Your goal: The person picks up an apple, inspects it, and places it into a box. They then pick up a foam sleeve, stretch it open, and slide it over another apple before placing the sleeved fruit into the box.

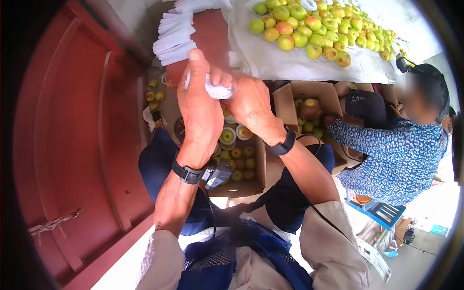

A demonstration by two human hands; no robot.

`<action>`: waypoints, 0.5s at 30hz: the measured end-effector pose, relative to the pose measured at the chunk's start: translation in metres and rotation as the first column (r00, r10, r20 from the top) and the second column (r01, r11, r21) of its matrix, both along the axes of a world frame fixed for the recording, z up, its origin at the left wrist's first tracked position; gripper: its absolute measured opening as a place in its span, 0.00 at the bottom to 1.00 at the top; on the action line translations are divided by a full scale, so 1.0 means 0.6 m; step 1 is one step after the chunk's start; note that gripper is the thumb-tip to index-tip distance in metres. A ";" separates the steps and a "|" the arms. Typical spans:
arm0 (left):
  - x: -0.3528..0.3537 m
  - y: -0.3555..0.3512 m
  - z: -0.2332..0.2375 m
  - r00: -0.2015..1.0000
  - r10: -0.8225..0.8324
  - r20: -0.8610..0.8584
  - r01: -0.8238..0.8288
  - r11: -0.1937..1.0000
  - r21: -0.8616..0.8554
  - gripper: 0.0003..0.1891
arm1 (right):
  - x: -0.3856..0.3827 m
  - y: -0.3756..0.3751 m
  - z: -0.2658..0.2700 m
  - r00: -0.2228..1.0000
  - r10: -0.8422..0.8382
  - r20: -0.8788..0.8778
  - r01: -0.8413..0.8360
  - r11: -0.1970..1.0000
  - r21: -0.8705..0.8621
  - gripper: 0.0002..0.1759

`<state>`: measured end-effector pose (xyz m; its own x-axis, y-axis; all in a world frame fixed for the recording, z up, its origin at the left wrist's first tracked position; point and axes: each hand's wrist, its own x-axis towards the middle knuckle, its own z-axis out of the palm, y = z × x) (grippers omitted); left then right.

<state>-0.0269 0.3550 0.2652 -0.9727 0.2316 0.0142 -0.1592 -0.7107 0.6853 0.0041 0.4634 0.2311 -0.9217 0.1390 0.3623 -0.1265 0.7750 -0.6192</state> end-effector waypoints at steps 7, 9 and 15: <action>0.002 -0.002 0.035 0.994 -0.099 0.033 0.100 0.995 -0.003 0.27 | -0.006 0.013 -0.002 0.999 0.015 -0.037 -0.015 1.000 0.005 0.07; 0.004 0.001 0.037 0.992 -0.112 0.059 0.112 0.994 0.006 0.27 | -0.002 0.018 -0.008 0.998 0.021 -0.066 -0.018 0.999 0.051 0.07; -0.012 0.028 0.023 0.974 -0.190 0.119 0.196 0.980 -0.041 0.29 | 0.022 0.045 -0.021 0.998 0.066 0.000 -0.064 0.976 0.210 0.06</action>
<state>-0.0341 0.3716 0.2788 -0.9039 0.4130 -0.1110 -0.3692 -0.6227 0.6898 0.0173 0.4901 0.2184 -0.9235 -0.0010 0.3836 -0.1848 0.8774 -0.4427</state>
